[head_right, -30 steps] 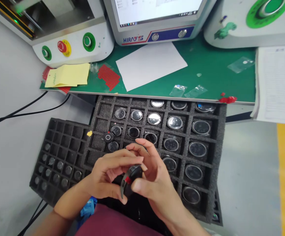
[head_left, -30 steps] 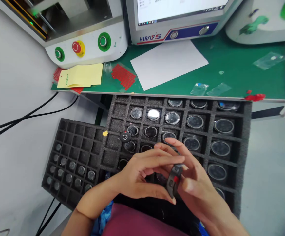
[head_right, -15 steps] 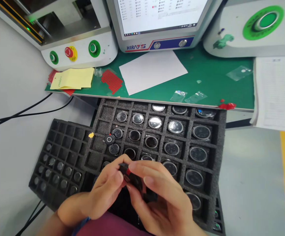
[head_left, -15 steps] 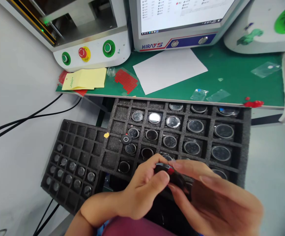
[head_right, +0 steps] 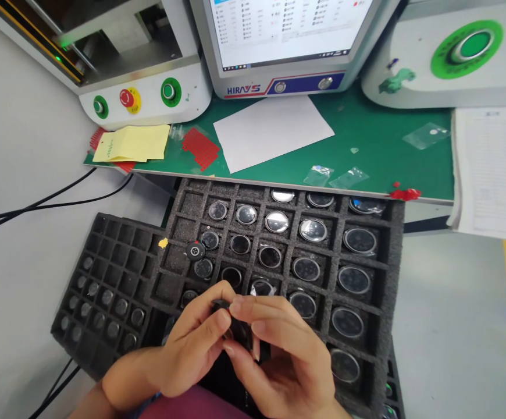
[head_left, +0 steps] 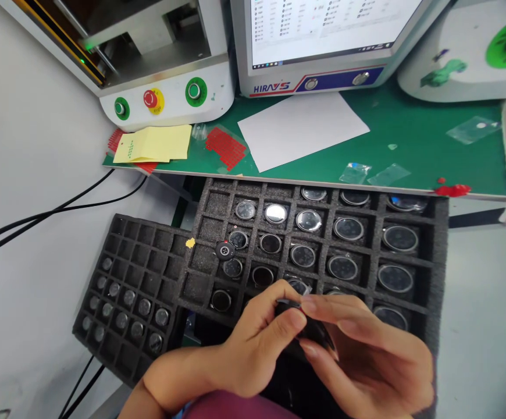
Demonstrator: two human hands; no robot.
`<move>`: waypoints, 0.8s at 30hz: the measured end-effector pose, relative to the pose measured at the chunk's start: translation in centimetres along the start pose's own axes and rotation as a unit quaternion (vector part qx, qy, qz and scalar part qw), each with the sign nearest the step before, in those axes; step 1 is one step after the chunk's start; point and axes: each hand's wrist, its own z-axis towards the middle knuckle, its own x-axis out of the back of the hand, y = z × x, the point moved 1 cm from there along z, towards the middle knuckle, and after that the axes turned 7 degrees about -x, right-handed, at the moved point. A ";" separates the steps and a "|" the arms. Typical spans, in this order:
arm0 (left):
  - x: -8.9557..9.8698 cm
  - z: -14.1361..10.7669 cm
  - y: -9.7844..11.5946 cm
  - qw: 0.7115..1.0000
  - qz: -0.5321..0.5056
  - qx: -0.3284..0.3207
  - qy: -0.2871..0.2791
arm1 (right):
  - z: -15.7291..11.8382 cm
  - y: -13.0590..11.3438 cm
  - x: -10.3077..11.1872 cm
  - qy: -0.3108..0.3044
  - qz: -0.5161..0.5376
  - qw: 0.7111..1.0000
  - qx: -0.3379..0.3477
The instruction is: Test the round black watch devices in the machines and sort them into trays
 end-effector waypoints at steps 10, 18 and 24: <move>-0.5 0.4 -0.6 0.974 -0.207 0.089 -0.011 | 0.8 -0.2 0.4 -0.073 0.037 0.996 0.023; -1.1 0.9 -0.5 0.951 -0.297 -0.011 -0.084 | 0.3 0.2 0.4 -0.053 0.047 0.997 0.021; -1.2 0.6 -0.2 0.946 -0.300 -0.033 -0.115 | 0.6 -0.1 -1.1 0.002 0.109 0.994 0.029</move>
